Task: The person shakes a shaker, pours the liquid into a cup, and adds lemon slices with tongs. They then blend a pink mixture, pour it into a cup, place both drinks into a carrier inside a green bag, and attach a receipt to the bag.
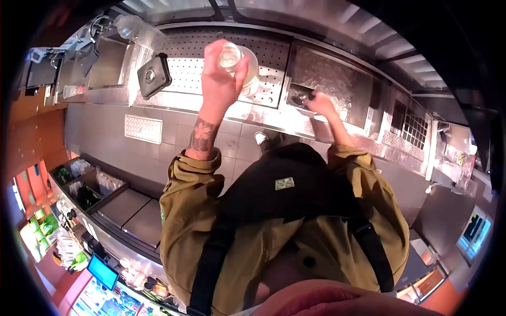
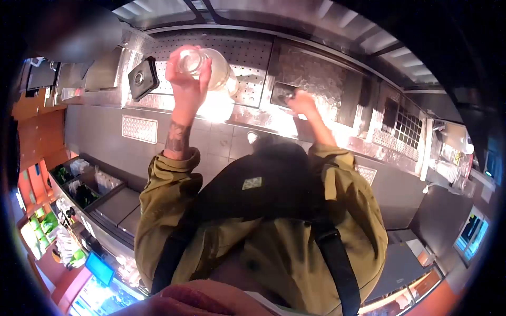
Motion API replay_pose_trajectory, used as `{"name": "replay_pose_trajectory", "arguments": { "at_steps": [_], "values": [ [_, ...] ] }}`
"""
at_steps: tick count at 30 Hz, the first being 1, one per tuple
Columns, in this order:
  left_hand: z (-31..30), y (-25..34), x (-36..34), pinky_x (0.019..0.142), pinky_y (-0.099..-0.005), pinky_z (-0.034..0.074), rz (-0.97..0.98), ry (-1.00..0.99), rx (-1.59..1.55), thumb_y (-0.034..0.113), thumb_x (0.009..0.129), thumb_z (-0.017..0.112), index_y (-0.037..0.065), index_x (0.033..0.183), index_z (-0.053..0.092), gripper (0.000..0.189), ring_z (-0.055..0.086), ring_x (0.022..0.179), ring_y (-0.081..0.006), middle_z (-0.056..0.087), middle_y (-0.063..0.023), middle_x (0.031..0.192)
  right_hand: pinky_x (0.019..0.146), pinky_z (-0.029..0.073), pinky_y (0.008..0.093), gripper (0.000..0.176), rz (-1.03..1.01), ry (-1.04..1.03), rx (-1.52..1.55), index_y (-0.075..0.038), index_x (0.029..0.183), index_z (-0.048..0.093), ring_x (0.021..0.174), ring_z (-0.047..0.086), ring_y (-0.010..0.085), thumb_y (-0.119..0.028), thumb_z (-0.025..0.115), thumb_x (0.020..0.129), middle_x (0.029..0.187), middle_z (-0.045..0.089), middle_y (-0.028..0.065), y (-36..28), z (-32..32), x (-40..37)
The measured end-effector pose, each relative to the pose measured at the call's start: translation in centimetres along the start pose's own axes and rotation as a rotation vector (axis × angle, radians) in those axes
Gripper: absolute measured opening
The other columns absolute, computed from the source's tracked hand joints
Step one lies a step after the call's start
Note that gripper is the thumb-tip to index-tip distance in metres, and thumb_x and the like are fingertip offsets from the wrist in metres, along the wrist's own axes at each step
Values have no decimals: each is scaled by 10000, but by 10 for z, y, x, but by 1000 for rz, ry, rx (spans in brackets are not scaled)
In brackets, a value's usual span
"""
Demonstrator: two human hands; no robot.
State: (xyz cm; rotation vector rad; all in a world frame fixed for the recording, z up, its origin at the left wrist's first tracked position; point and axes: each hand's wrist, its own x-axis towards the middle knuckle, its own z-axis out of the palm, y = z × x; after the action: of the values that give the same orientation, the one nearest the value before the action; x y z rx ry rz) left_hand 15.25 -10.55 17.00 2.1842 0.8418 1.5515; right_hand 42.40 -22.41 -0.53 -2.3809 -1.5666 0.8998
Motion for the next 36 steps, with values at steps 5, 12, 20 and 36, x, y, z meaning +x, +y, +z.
{"name": "replay_pose_trajectory", "arguments": {
  "at_steps": [5,12,20,36],
  "values": [
    [14,-2,-17,790,-375,504,-27,44,138,79,760,763,6,1121,438,491,606,915,-317,541,-195,1100,812,522,481,623,332,-410,1488,-50,1259,454,926,609,338,-443,677,829,1110,597,184,-80,44,-35],
    [3,-1,-26,1024,-442,380,-11,-46,138,371,537,870,63,1254,500,864,396,1248,-372,376,-186,1296,903,477,541,638,172,-822,2111,-143,1248,518,1080,555,329,-606,583,814,1246,521,157,-172,63,23],
    [-2,91,-29,1077,-473,237,352,82,62,514,823,623,111,1270,519,611,397,1257,-315,503,-149,1275,884,483,539,650,69,-973,1995,-130,1254,510,1062,556,340,-598,588,811,1245,518,165,-198,-19,-7],
    [-1,106,59,675,-393,498,566,4,424,428,890,584,86,964,648,356,599,771,-297,638,-139,889,845,496,534,675,1,-969,2005,-103,1266,494,1024,557,361,-584,597,804,1244,512,180,-212,-64,-11]
  ]
}}
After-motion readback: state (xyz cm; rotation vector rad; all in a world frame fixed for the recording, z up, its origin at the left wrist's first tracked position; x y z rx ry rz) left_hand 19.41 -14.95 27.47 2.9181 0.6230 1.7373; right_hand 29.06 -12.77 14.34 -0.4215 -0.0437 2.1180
